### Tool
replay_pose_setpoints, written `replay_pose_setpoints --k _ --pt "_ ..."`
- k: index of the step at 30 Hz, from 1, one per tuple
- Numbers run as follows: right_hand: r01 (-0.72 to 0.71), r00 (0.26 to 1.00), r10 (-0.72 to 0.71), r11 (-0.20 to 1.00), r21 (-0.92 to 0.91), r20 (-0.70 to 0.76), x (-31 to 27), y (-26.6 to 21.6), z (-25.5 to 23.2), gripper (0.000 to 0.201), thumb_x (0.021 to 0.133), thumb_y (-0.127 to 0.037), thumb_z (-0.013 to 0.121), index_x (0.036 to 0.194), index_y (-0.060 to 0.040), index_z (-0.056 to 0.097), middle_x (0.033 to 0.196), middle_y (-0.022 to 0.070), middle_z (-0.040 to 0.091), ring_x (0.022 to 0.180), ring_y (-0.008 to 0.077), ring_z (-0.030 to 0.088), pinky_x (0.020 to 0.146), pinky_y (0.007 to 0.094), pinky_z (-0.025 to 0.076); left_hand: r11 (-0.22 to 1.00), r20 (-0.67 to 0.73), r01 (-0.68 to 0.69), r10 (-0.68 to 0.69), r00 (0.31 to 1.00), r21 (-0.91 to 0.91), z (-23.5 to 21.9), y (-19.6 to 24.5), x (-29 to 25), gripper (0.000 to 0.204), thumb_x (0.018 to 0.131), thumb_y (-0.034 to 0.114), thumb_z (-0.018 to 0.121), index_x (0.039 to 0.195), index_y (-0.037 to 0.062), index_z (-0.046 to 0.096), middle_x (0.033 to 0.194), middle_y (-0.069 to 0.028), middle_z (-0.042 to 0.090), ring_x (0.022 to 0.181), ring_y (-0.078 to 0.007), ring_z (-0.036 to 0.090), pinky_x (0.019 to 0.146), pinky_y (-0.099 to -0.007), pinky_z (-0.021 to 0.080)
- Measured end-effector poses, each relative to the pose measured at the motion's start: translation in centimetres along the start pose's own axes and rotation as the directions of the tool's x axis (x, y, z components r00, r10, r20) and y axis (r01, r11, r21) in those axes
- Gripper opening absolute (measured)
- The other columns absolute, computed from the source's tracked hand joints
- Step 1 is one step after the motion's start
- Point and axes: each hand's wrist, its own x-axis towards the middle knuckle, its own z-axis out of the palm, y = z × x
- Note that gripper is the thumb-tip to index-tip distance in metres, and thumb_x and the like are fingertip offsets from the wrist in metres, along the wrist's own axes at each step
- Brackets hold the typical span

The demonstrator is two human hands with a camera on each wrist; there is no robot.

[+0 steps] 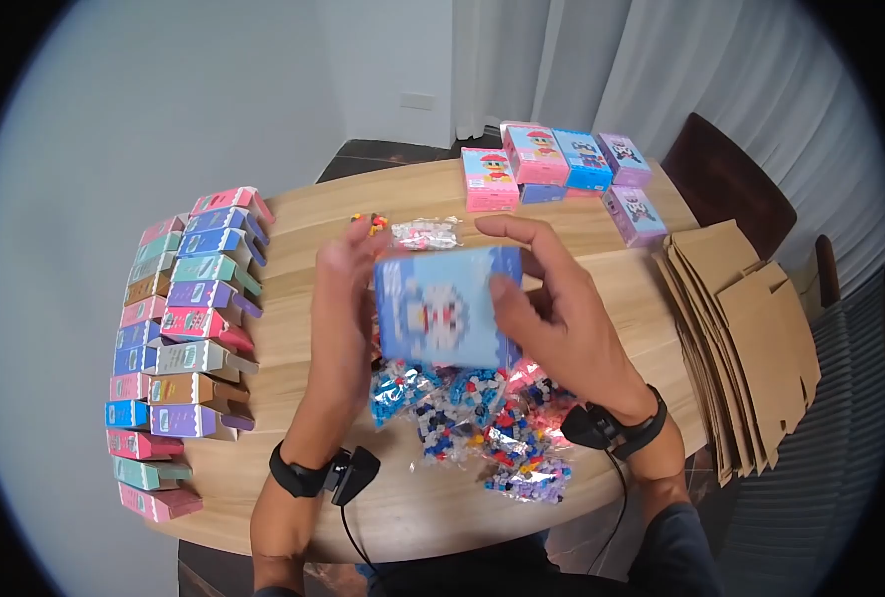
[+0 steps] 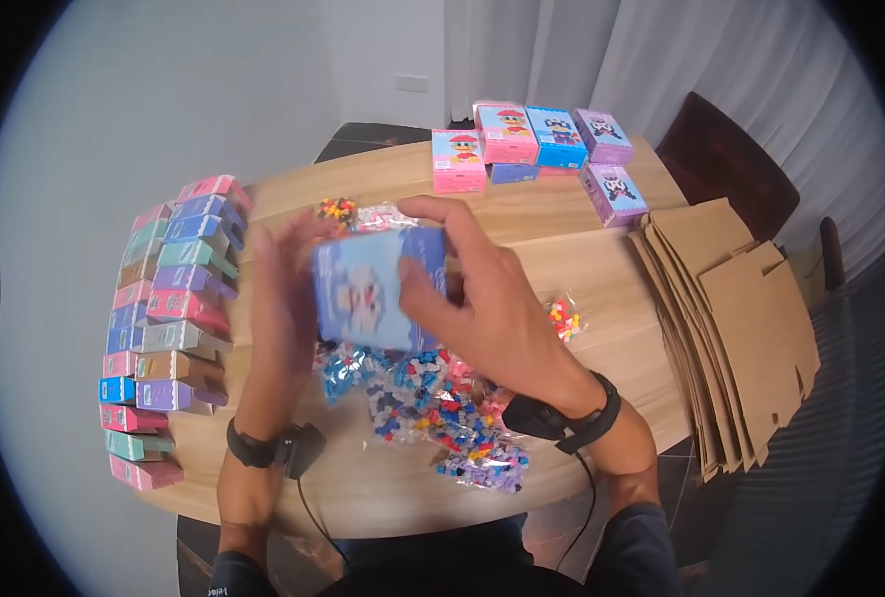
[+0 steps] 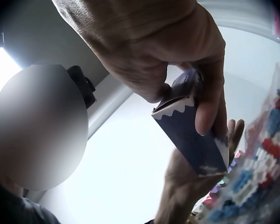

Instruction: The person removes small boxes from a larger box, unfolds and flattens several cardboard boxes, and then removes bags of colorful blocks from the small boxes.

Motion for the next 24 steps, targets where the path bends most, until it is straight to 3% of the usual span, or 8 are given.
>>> replay_pose_setpoints --k 1,2,4,5,7,14,16,24 --pt "0.007 0.999 -0.006 0.999 0.032 -0.036 0.5 0.6 0.0 0.047 0.099 -0.019 0.067 0.141 -0.0027 0.052 0.092 0.0143 0.069 0.068 0.0143 0.064 0.062 0.0303 0.049 0.871 0.118 -0.362 0.343 0.932 0.333 0.6 0.4 -0.1 0.063 0.094 0.033 0.076 0.144 0.0044 0.050 0.129 -0.0186 0.064 0.118 -0.0269 0.065 0.094 -0.0391 0.057" --pt "0.015 0.998 -0.010 0.998 0.063 -0.068 0.7 1.0 0.0 0.044 0.099 -0.017 0.066 0.139 -0.0031 0.053 0.085 0.0120 0.067 0.066 0.0130 0.062 0.061 0.0301 0.048 0.871 0.118 -0.361 0.341 0.933 0.334 1.0 1.2 -0.5 0.063 0.094 0.033 0.076 0.144 0.0044 0.050 0.129 -0.0186 0.064 0.118 -0.0269 0.065 0.094 -0.0391 0.057" --pt "0.033 0.999 -0.034 0.999 0.043 0.019 0.5 1.5 0.1 0.042 0.100 -0.016 0.065 0.138 -0.0030 0.053 0.082 0.0106 0.066 0.066 0.0115 0.060 0.060 0.0287 0.046 0.117 0.573 -0.665 0.413 0.708 0.737 1.8 4.4 -1.7 0.093 0.068 0.019 0.094 0.148 0.0060 0.048 0.137 -0.0176 0.058 0.126 -0.0339 0.058 0.099 -0.0447 0.053" --pt "0.057 0.993 -0.059 0.998 0.024 0.104 0.4 1.8 0.2 0.039 0.101 -0.015 0.063 0.137 -0.0030 0.054 0.079 0.0093 0.065 0.066 0.0099 0.058 0.059 0.0272 0.045 0.114 0.568 -0.657 0.406 0.716 0.746 1.6 4.1 -1.7 0.093 0.068 0.019 0.094 0.148 0.0060 0.048 0.137 -0.0176 0.058 0.126 -0.0339 0.058 0.099 -0.0447 0.053" --pt "0.159 0.981 -0.160 0.987 0.017 0.113 0.5 1.8 0.4 0.040 0.101 -0.015 0.066 0.137 -0.0022 0.054 0.080 0.0052 0.065 0.067 0.0063 0.055 0.060 0.0229 0.044 0.461 0.565 -0.617 0.264 0.781 0.637 0.9 3.6 -1.5 0.108 0.048 0.007 0.097 0.146 0.0111 0.052 0.136 -0.0169 0.058 0.127 -0.0363 0.058 0.102 -0.0426 0.051" --pt "0.050 0.975 -0.145 0.880 0.473 0.167 1.1 2.4 0.6 0.059 0.097 -0.011 0.076 0.147 -0.0008 0.047 0.114 0.0088 0.069 0.089 0.0083 0.069 0.075 0.0227 0.056 0.623 0.443 -0.438 0.160 0.882 0.648 0.5 5.2 -1.7 0.091 0.056 0.011 0.097 0.137 0.0083 0.056 0.122 -0.0135 0.063 0.113 -0.0376 0.060 0.094 -0.0446 0.052" --pt "-0.012 0.974 -0.100 0.871 0.492 0.202 1.1 2.0 0.1 0.062 0.095 0.002 0.070 0.152 -0.0018 0.046 0.130 0.0094 0.064 0.099 0.0081 0.068 0.080 0.0217 0.055 0.597 0.448 -0.485 0.224 0.865 0.639 0.5 4.7 -1.6 0.091 0.056 0.011 0.096 0.137 0.0084 0.056 0.123 -0.0132 0.063 0.114 -0.0378 0.060 0.094 -0.0448 0.052" --pt "0.057 0.987 -0.079 0.986 0.157 0.142 0.1 0.1 -0.3 0.067 0.090 0.004 0.067 0.153 -0.0041 0.045 0.124 0.0135 0.068 0.089 0.0119 0.072 0.076 0.0237 0.056 0.251 0.532 -0.672 0.448 0.719 0.697 1.1 4.1 -1.8 0.088 0.057 0.010 0.093 0.136 0.0077 0.057 0.129 -0.0121 0.061 0.118 -0.0379 0.058 0.096 -0.0480 0.051"
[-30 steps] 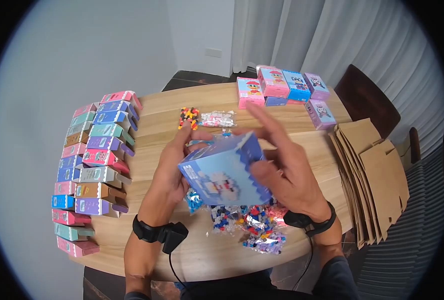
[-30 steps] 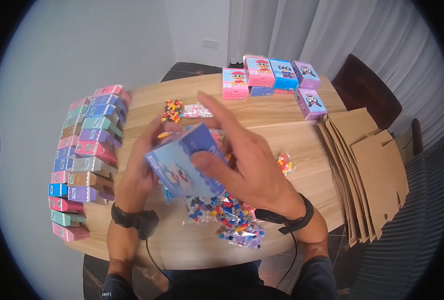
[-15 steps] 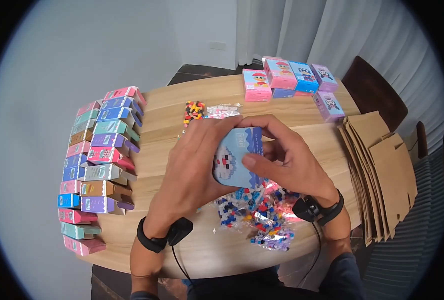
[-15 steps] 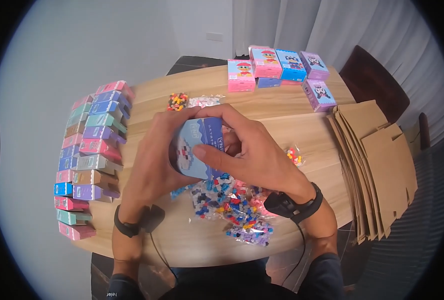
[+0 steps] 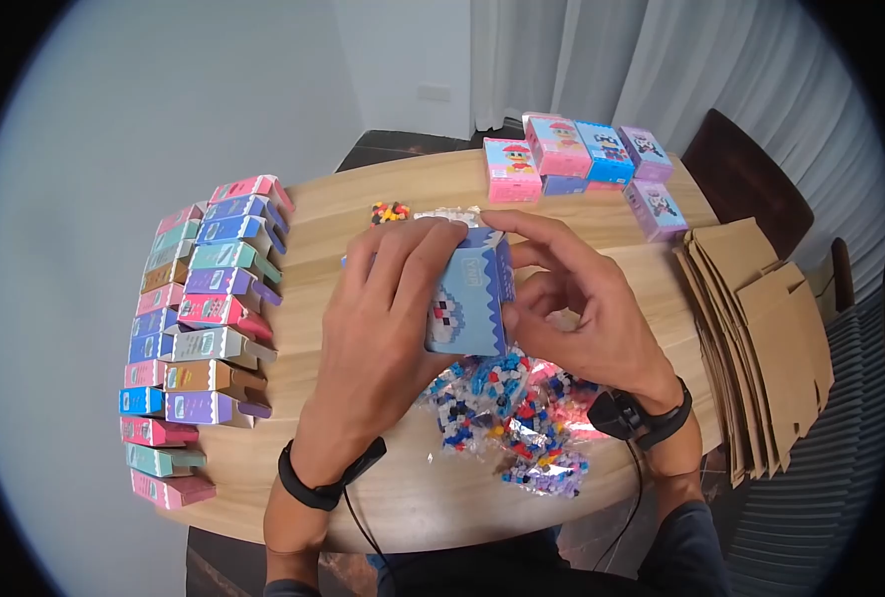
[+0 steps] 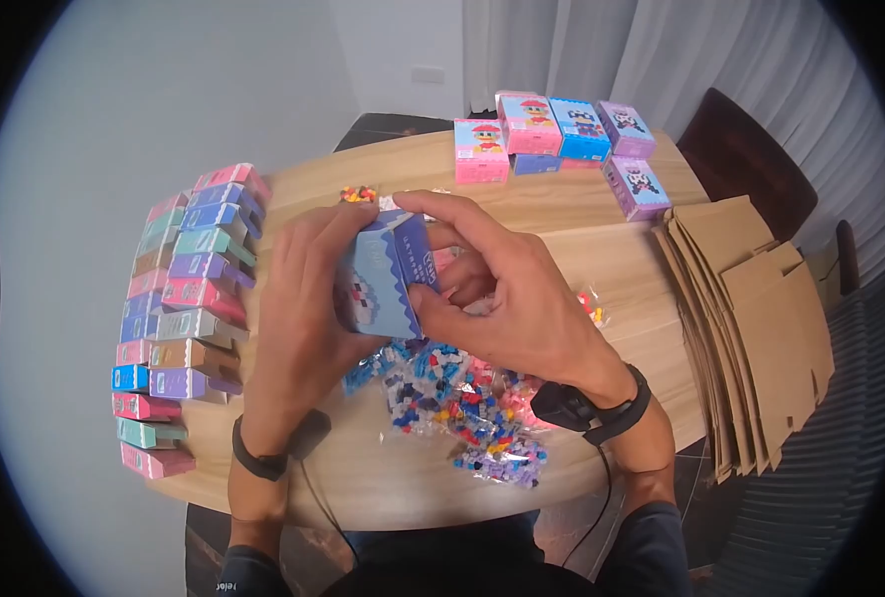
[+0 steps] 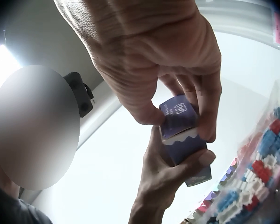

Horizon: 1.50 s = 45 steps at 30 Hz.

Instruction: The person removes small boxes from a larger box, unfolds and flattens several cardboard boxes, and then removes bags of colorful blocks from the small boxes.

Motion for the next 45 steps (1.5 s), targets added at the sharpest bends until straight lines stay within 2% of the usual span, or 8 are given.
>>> replay_pose_setpoints --k 11,19,21,24,30,34,39,45 --pt "0.253 0.914 -0.369 0.843 -0.475 -0.169 0.4 2.5 0.2 0.034 0.087 0.006 0.061 0.119 -0.0030 0.066 0.126 0.0176 0.066 0.082 0.0237 0.070 0.068 0.0313 0.054 0.992 -0.004 0.102 -0.103 0.995 -0.079 -0.1 -1.2 -0.2 0.086 0.056 0.010 0.093 0.133 0.0085 0.056 0.128 -0.0106 0.059 0.119 -0.0368 0.056 0.097 -0.0490 0.048" --pt "-0.216 0.923 0.216 0.976 0.036 -0.319 -0.1 2.3 -0.2 0.006 0.090 -0.003 0.073 0.093 -0.0013 0.068 0.100 -0.0019 0.067 0.077 0.0074 0.058 0.067 0.0213 0.046 0.918 -0.041 -0.122 0.148 0.988 0.376 0.8 0.0 -1.5 0.083 0.064 0.026 0.089 0.138 0.0098 0.056 0.133 -0.0119 0.055 0.125 -0.0354 0.052 0.093 -0.0496 0.045" --pt "0.093 0.943 -0.082 0.995 0.020 -0.323 0.3 3.2 -3.1 0.007 0.097 -0.011 0.063 0.093 -0.0050 0.064 0.109 0.0072 0.071 0.085 0.0111 0.064 0.077 0.0279 0.053 0.968 -0.065 -0.069 0.088 0.994 0.241 0.2 0.1 -1.3 0.086 0.061 0.033 0.091 0.136 0.0085 0.056 0.128 -0.0126 0.055 0.120 -0.0348 0.054 0.089 -0.0468 0.047" --pt "0.108 0.918 -0.006 0.966 0.235 -0.397 0.4 1.4 -7.2 0.024 0.100 -0.031 0.067 0.099 -0.0088 0.057 0.109 0.0114 0.072 0.095 0.0157 0.070 0.088 0.0338 0.058 0.985 -0.019 -0.008 0.012 1.000 0.172 -2.2 0.6 -3.1 0.093 0.059 0.047 0.092 0.134 0.0062 0.056 0.118 -0.0142 0.055 0.106 -0.0343 0.057 0.081 -0.0430 0.050" --pt "-0.159 0.958 0.231 0.922 -0.353 0.171 1.5 6.5 -8.8 0.018 0.101 -0.021 0.066 0.100 -0.0042 0.062 0.103 0.0100 0.073 0.096 0.0163 0.068 0.085 0.0319 0.052 0.954 0.333 -0.021 -0.085 0.939 0.301 -6.6 2.2 -11.5 0.086 0.071 0.059 0.082 0.134 0.0062 0.057 0.112 -0.0141 0.054 0.100 -0.0320 0.056 0.078 -0.0398 0.052" --pt "-0.073 0.994 0.113 0.703 -0.708 0.009 1.6 5.2 -5.8 0.021 0.102 -0.017 0.063 0.115 -0.0008 0.067 0.108 0.0076 0.072 0.102 0.0148 0.065 0.094 0.0308 0.048 0.910 0.502 0.020 -0.248 0.828 0.415 -9.7 2.5 -16.4 0.053 0.087 0.026 0.071 0.135 0.0079 0.058 0.110 -0.0120 0.053 0.105 -0.0303 0.057 0.091 -0.0477 0.048" --pt "-0.066 0.994 0.006 0.840 -0.539 -0.112 1.5 3.5 -6.4 0.021 0.104 -0.017 0.061 0.113 0.0013 0.068 0.111 0.0078 0.072 0.107 0.0152 0.064 0.098 0.0321 0.048 0.776 0.541 -0.025 -0.415 0.732 0.630 -18.0 2.7 -17.2 0.045 0.086 0.003 0.063 0.130 0.0084 0.058 0.114 -0.0112 0.053 0.116 -0.0276 0.058 0.119 -0.0592 0.033" --pt "0.005 0.984 -0.098 0.851 -0.525 -0.148 1.3 2.9 -6.0 0.017 0.103 -0.014 0.064 0.107 0.0028 0.068 0.109 0.0078 0.072 0.107 0.0154 0.065 0.099 0.0320 0.049 0.701 0.439 0.029 -0.478 0.761 0.713 -20.3 -1.5 -18.6 0.050 0.082 -0.003 0.065 0.131 0.0071 0.058 0.135 -0.0161 0.055 0.138 -0.0358 0.051 0.117 -0.0574 0.037"
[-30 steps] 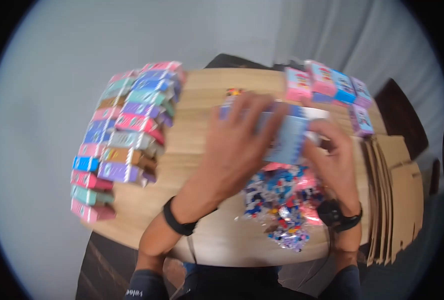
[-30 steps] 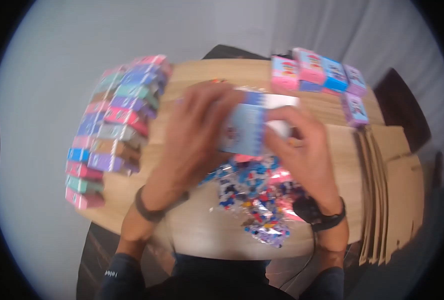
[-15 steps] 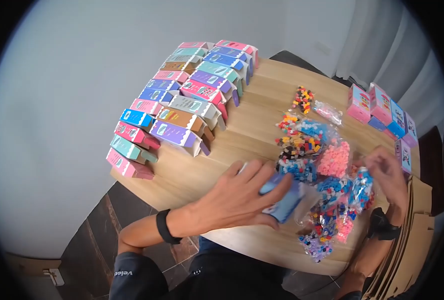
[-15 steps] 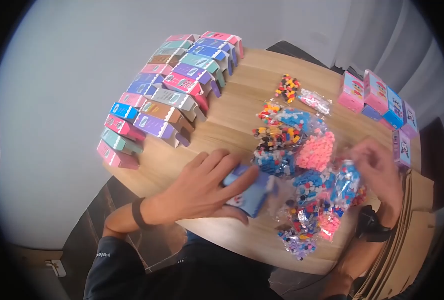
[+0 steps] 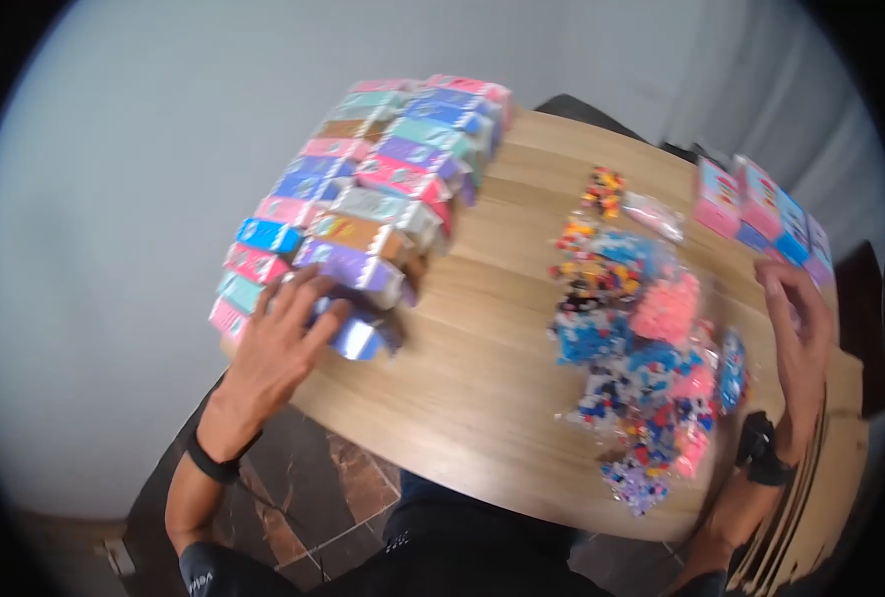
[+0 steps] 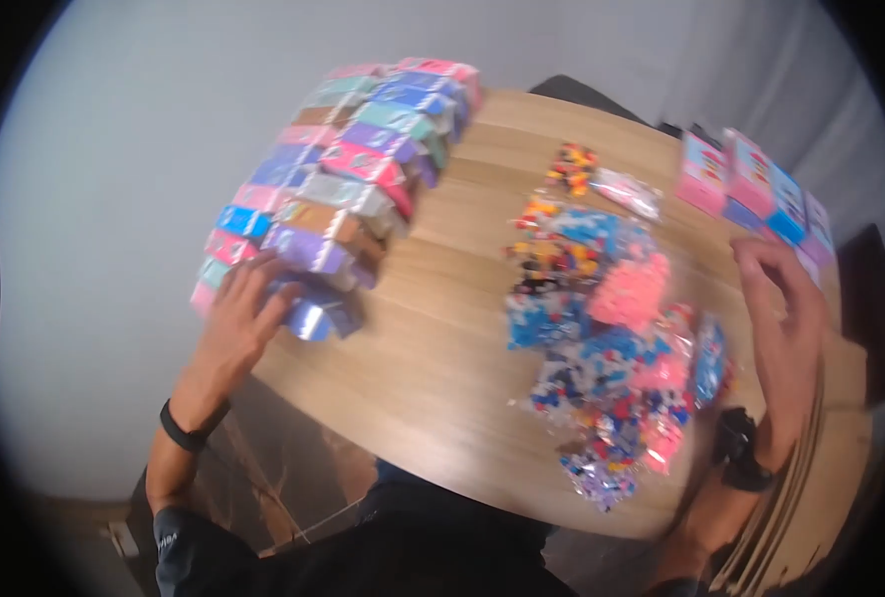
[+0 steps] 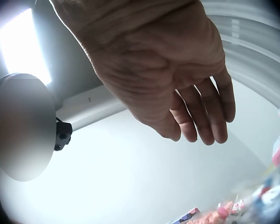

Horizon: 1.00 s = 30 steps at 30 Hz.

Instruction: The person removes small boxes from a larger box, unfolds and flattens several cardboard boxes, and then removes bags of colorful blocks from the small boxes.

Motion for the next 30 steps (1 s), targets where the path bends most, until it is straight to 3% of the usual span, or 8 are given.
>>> replay_pose_setpoints --k 11,15,19,21,22,24,26,30 --pt "-0.060 0.926 0.088 0.994 0.086 -0.368 1.2 4.8 -3.6 0.020 0.103 -0.015 0.066 0.106 0.0044 0.071 0.101 0.0091 0.076 0.099 0.0137 0.070 0.091 0.0283 0.054 0.978 -0.143 0.172 -0.155 0.977 0.118 1.0 1.7 0.2 0.073 0.080 -0.002 0.076 0.147 0.0096 0.050 0.156 -0.0219 0.045 0.148 -0.0472 0.037 0.115 -0.0582 0.041" --pt "-0.137 0.899 -0.053 0.909 -0.394 -0.436 4.7 9.9 -4.7 0.040 0.100 -0.036 0.068 0.109 0.0032 0.071 0.099 0.0212 0.075 0.096 0.0331 0.073 0.088 0.0419 0.056 0.978 -0.364 -0.075 -0.001 0.931 -0.193 1.4 6.1 -1.8 0.069 0.093 0.021 0.076 0.154 0.0108 0.044 0.156 -0.0270 0.043 0.145 -0.0548 0.038 0.113 -0.0654 0.040" --pt "-0.226 0.860 -0.142 0.756 -0.615 -0.491 7.6 13.3 -5.2 0.056 0.096 -0.050 0.067 0.113 0.0039 0.070 0.100 0.0212 0.075 0.097 0.0392 0.072 0.090 0.0480 0.055 0.866 -0.515 -0.387 0.186 0.837 -0.316 4.3 11.5 0.5 0.060 0.098 0.031 0.071 0.148 0.0091 0.047 0.151 -0.0302 0.046 0.139 -0.0582 0.044 0.111 -0.0689 0.040" --pt "-0.556 0.795 0.072 0.485 -0.675 -0.602 7.4 15.1 -6.0 0.067 0.088 -0.057 0.071 0.118 0.0034 0.069 0.107 0.0223 0.075 0.102 0.0396 0.072 0.092 0.0493 0.054 0.787 -0.550 -0.436 0.151 0.822 -0.436 4.8 13.1 2.0 0.052 0.094 0.021 0.074 0.139 0.0047 0.051 0.147 -0.0297 0.050 0.135 -0.0568 0.049 0.108 -0.0666 0.043" --pt "-0.561 0.791 0.070 0.480 -0.675 -0.608 6.8 17.6 -6.7 0.067 0.088 -0.057 0.071 0.118 0.0034 0.069 0.107 0.0223 0.075 0.102 0.0396 0.072 0.092 0.0493 0.054 0.783 -0.555 -0.444 0.155 0.817 -0.436 4.9 13.3 2.3 0.052 0.094 0.021 0.074 0.139 0.0047 0.051 0.147 -0.0297 0.050 0.135 -0.0568 0.049 0.108 -0.0666 0.043" --pt "-0.509 0.819 0.522 0.470 -0.721 -0.237 5.0 22.3 -8.9 0.073 0.077 -0.057 0.078 0.119 0.0017 0.069 0.112 0.0231 0.075 0.106 0.0399 0.072 0.094 0.0485 0.054 0.670 -0.475 -0.405 0.089 0.875 -0.622 5.1 13.7 2.6 0.052 0.086 0.008 0.073 0.133 0.0013 0.051 0.145 -0.0295 0.051 0.134 -0.0551 0.052 0.108 -0.0621 0.045" --pt "-0.545 0.771 0.577 0.379 -0.748 -0.270 3.2 21.4 -9.1 0.075 0.068 -0.055 0.080 0.118 0.0008 0.070 0.114 0.0241 0.074 0.108 0.0396 0.072 0.096 0.0472 0.055 0.625 -0.472 -0.402 0.059 0.879 -0.669 5.4 13.7 2.9 0.053 0.082 0.003 0.072 0.131 -0.0001 0.051 0.145 -0.0295 0.051 0.133 -0.0539 0.052 0.109 -0.0598 0.046" --pt "-0.536 0.831 0.456 0.497 -0.683 -0.320 2.1 19.0 -9.0 0.078 0.069 -0.053 0.076 0.118 0.0073 0.066 0.104 0.0278 0.075 0.098 0.0452 0.072 0.089 0.0474 0.055 0.500 -0.446 -0.385 -0.001 0.895 -0.775 4.9 13.8 3.9 0.058 0.077 -0.005 0.067 0.132 -0.0018 0.051 0.144 -0.0299 0.051 0.135 -0.0484 0.053 0.109 -0.0557 0.047"
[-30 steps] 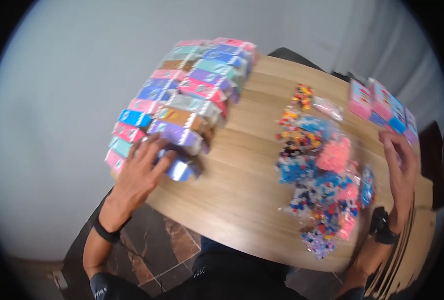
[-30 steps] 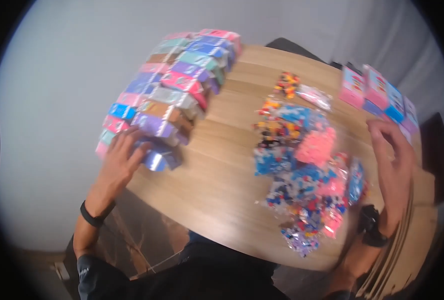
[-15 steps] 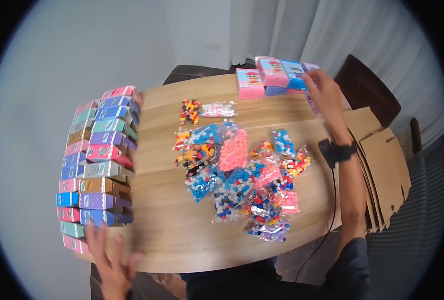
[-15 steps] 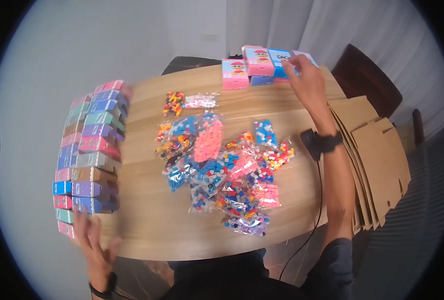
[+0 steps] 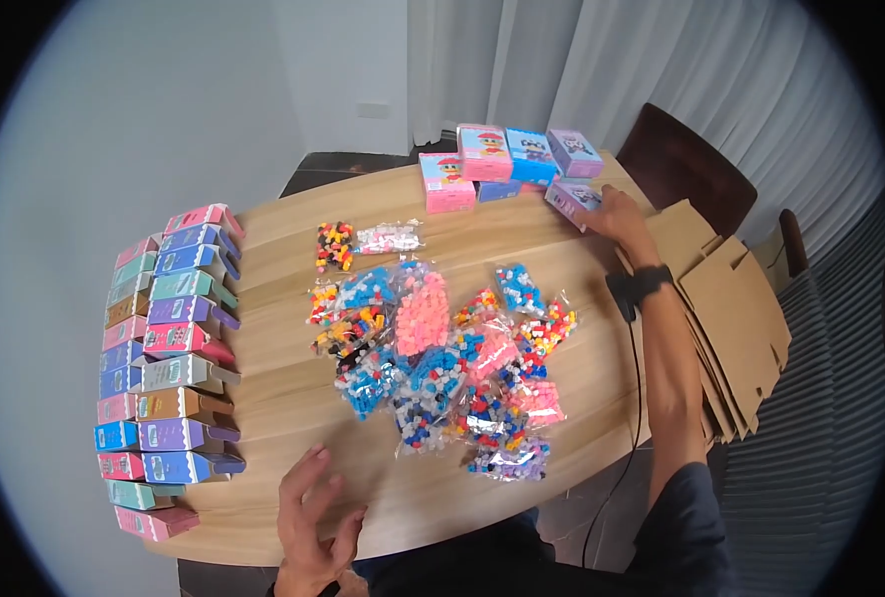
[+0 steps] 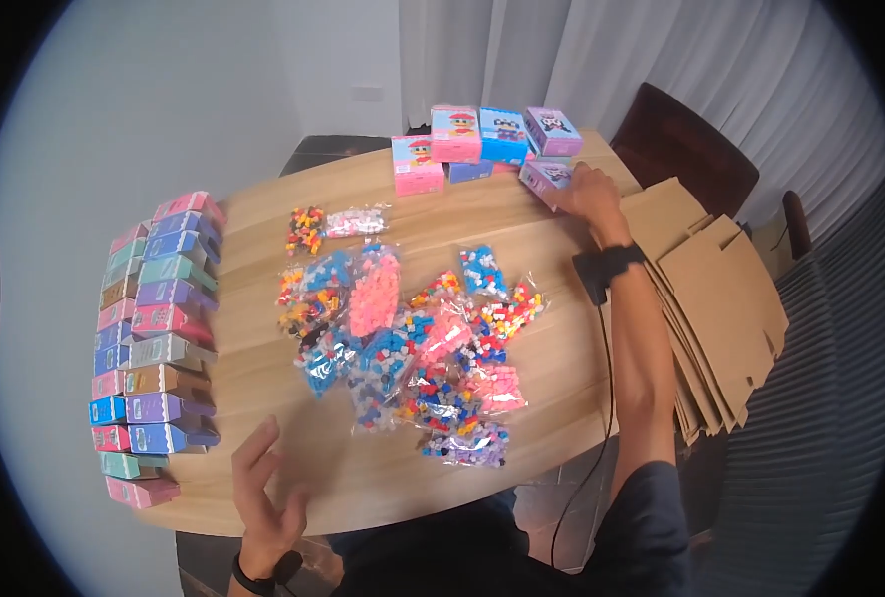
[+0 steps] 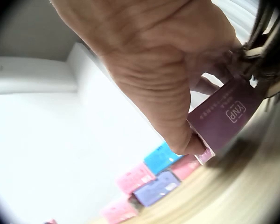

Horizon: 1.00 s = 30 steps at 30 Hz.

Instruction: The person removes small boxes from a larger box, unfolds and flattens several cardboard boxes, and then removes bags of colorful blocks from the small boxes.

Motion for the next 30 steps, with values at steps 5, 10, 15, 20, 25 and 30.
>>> replay_pose_setpoints --k 5,10,15,20,25,30 --pt "0.037 0.998 -0.056 0.802 0.597 0.013 -9.7 -7.4 -8.3 0.082 0.088 -0.049 0.069 0.148 0.0039 0.051 0.117 0.0256 0.070 0.110 0.0328 0.068 0.097 0.0408 0.052 0.884 -0.002 0.186 -0.206 0.978 -0.429 1.9 1.3 4.1 0.067 0.086 0.002 0.077 0.145 -0.0011 0.047 0.150 -0.0269 0.048 0.139 -0.0411 0.051 0.107 -0.0520 0.051" --pt "0.187 0.869 -0.482 0.106 0.977 -0.114 -19.6 -13.1 -8.3 0.074 0.097 -0.023 0.072 0.157 -0.0022 0.035 0.147 0.0143 0.051 0.136 0.0214 0.051 0.113 0.0383 0.042 0.345 0.164 0.304 -0.381 0.910 -0.888 5.1 3.7 11.5 0.098 0.081 0.012 0.090 0.157 0.0033 0.029 0.149 -0.0191 0.047 0.138 -0.0305 0.051 0.105 -0.0450 0.053" --pt "0.157 0.656 -0.753 0.202 0.967 0.050 -22.8 -16.0 -9.0 0.090 0.087 -0.011 0.081 0.161 -0.0013 0.031 0.159 0.0156 0.041 0.150 0.0279 0.039 0.121 0.0412 0.035 0.532 0.194 0.370 -0.356 0.914 -0.762 4.0 2.3 16.7 0.088 0.077 0.015 0.093 0.146 0.0042 0.039 0.131 -0.0123 0.059 0.124 -0.0254 0.061 0.100 -0.0364 0.054" --pt "0.367 0.783 -0.591 0.189 0.911 -0.193 -20.7 -17.8 -12.1 0.087 0.083 -0.012 0.086 0.156 0.0024 0.040 0.143 0.0217 0.058 0.121 0.0266 0.067 0.097 0.0359 0.055 0.978 -0.226 -0.059 0.104 0.969 0.198 4.4 -1.4 17.4 0.084 0.062 0.017 0.100 0.132 0.0047 0.054 0.119 -0.0118 0.060 0.110 -0.0294 0.063 0.091 -0.0412 0.053" --pt "0.362 0.752 -0.632 0.158 0.919 -0.188 -19.5 -19.5 -10.2 0.060 0.090 0.000 0.070 0.148 -0.0051 0.053 0.141 0.0196 0.061 0.100 0.0236 0.074 0.086 0.0330 0.059 0.981 -0.249 -0.068 0.113 0.962 0.182 3.4 -2.1 17.4 0.088 0.059 0.018 0.100 0.133 0.0048 0.054 0.117 -0.0141 0.059 0.108 -0.0340 0.061 0.090 -0.0430 0.051" --pt "0.621 0.665 -0.588 0.096 0.778 -0.459 -18.0 -19.6 -8.2 0.050 0.090 0.006 0.054 0.139 -0.0044 0.059 0.150 0.0231 0.053 0.111 0.0310 0.071 0.092 0.0364 0.056 0.987 -0.164 0.093 -0.114 0.980 -0.131 2.6 -3.1 17.3 0.087 0.060 0.014 0.098 0.134 0.0053 0.053 0.126 -0.0162 0.059 0.115 -0.0399 0.056 0.096 -0.0457 0.049"
